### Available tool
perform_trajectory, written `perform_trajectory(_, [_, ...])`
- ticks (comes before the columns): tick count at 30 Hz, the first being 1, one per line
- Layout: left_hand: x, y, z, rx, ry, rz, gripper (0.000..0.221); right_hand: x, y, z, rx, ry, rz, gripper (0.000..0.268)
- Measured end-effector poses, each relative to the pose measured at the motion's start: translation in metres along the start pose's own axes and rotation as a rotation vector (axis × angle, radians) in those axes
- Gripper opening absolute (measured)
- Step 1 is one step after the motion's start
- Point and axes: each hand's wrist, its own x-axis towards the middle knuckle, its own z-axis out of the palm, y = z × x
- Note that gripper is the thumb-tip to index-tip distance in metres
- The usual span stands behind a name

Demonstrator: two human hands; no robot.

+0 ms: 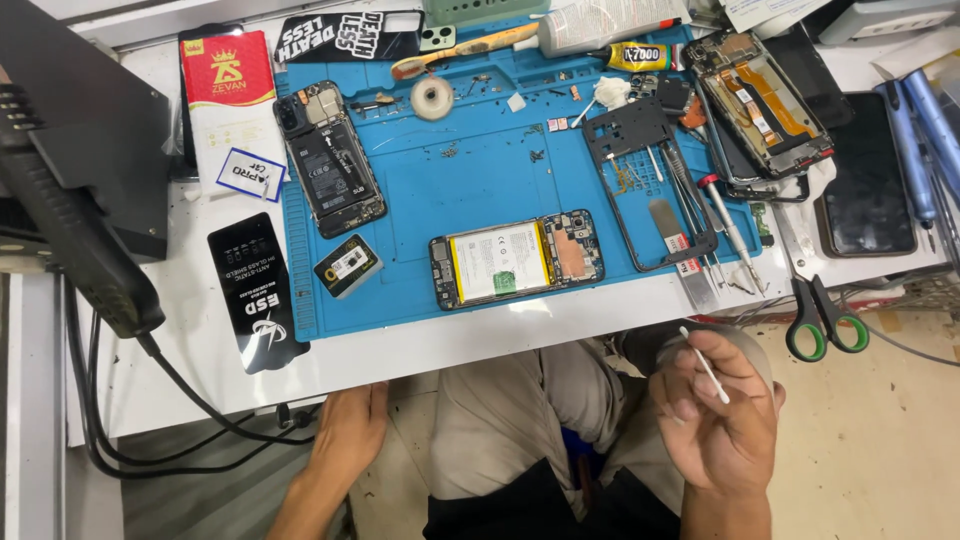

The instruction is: Disassembling, cleaning, and reassembling a mobile phone at a repair bench

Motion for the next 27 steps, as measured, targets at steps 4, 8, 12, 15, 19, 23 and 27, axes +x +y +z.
perform_trajectory(4, [-0.028, 0.067, -0.035, 0.169, -0.335, 0.081, 0.035, 0.006, -0.005, 0.009, -0.155, 0.038, -0.116, 0.028])
perform_trajectory(8, [-0.013, 0.133, -0.061, 0.08, 0.145, 1.012, 0.016, 0.016, -0.011, 0.027, -0.323, 0.182, -0.24, 0.013])
perform_trajectory(12, [0.064, 0.177, -0.051, 0.466, 0.278, 0.95, 0.079, 0.014, -0.009, 0.035, -0.412, 0.133, -0.326, 0.011])
perform_trajectory(15, [0.095, 0.195, -0.038, 0.577, 0.043, 0.784, 0.103, 0.007, -0.008, 0.026, -0.424, 0.161, -0.373, 0.011])
perform_trajectory(19, [0.097, 0.21, -0.047, 0.644, -0.088, 0.679, 0.078, 0.005, -0.002, 0.015, -0.532, 0.281, -0.412, 0.01])
perform_trajectory(23, [0.098, 0.23, -0.066, 0.555, -0.237, 0.491, 0.088, 0.013, 0.005, 0.031, -0.627, 0.293, -0.446, 0.012])
perform_trajectory(27, [0.093, 0.254, -0.091, 0.544, -0.428, 0.339, 0.084, 0.023, 0.006, 0.044, -0.773, 0.324, -0.45, 0.01])
